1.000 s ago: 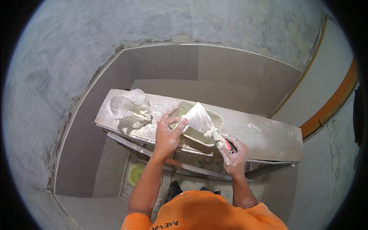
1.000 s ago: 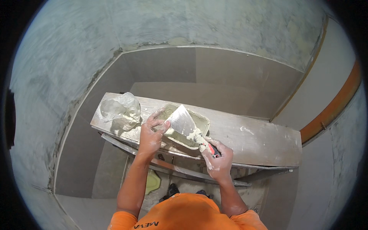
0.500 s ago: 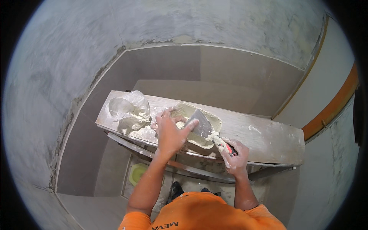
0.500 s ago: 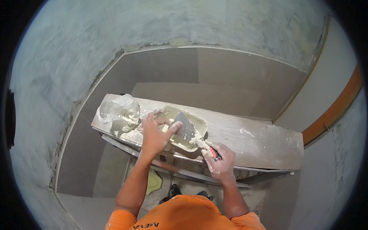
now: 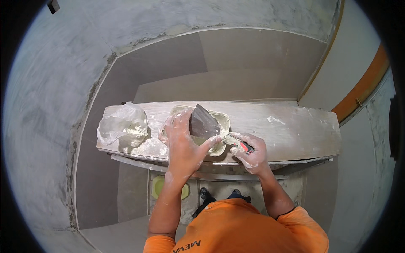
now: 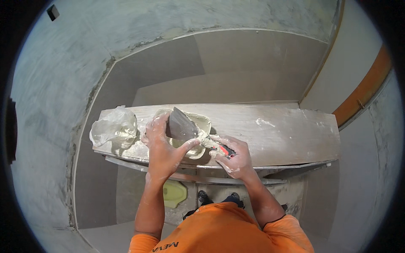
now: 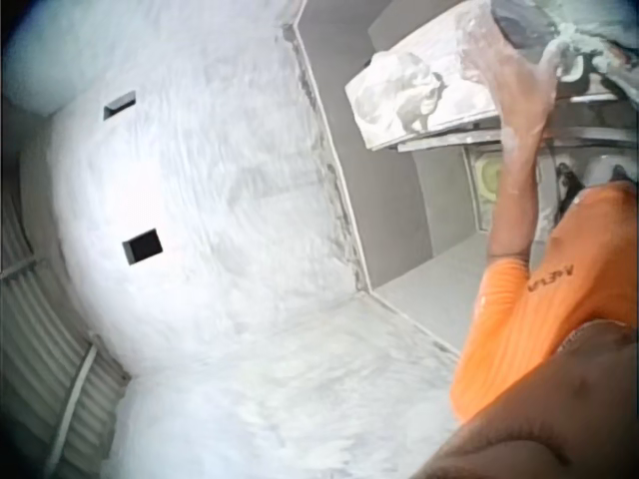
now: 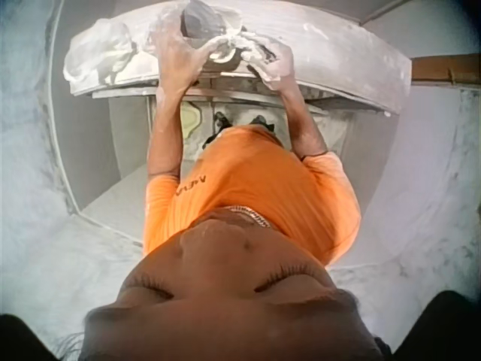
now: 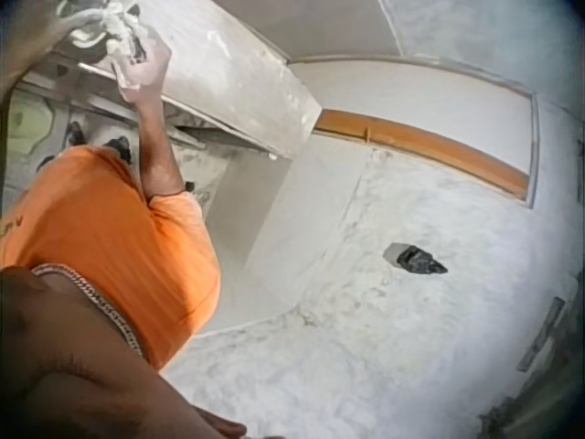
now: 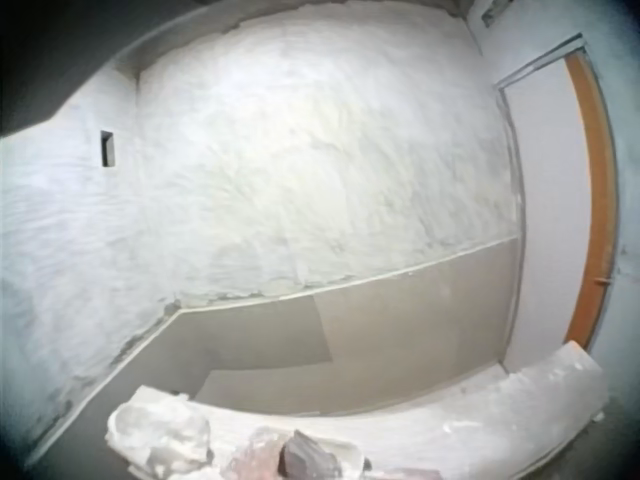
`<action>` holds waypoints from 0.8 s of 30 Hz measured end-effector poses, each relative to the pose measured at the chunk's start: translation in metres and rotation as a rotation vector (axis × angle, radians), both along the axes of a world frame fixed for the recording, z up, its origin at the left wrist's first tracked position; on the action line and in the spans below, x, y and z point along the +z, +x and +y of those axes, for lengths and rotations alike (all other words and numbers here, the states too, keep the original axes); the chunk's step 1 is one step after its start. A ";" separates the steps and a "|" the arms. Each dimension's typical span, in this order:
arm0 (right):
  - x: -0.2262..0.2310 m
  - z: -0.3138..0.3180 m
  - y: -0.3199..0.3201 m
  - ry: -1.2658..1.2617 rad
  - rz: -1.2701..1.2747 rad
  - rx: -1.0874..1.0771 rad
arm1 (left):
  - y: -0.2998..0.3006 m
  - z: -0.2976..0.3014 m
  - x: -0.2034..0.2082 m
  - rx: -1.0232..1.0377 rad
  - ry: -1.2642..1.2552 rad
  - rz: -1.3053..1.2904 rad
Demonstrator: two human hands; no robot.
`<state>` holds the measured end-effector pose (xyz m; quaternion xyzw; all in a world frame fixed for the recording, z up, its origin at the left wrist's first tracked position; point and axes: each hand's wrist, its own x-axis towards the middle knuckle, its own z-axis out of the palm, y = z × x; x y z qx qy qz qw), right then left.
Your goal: The person applies compound to a wall corner using a putty knife and a plastic container, spreading the material along the joint before refilling the tool.
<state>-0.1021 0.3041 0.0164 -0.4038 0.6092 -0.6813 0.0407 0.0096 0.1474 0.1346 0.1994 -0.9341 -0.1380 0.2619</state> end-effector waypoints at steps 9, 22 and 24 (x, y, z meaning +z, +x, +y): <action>-0.005 0.000 -0.002 -0.028 0.116 0.004 | -0.010 0.007 -0.008 0.052 0.056 0.044; -0.012 -0.003 0.014 -0.064 0.351 -0.144 | -0.015 0.012 -0.001 0.131 0.020 0.064; -0.025 -0.004 0.012 -0.054 0.492 -0.197 | -0.008 0.003 0.000 0.106 0.015 0.109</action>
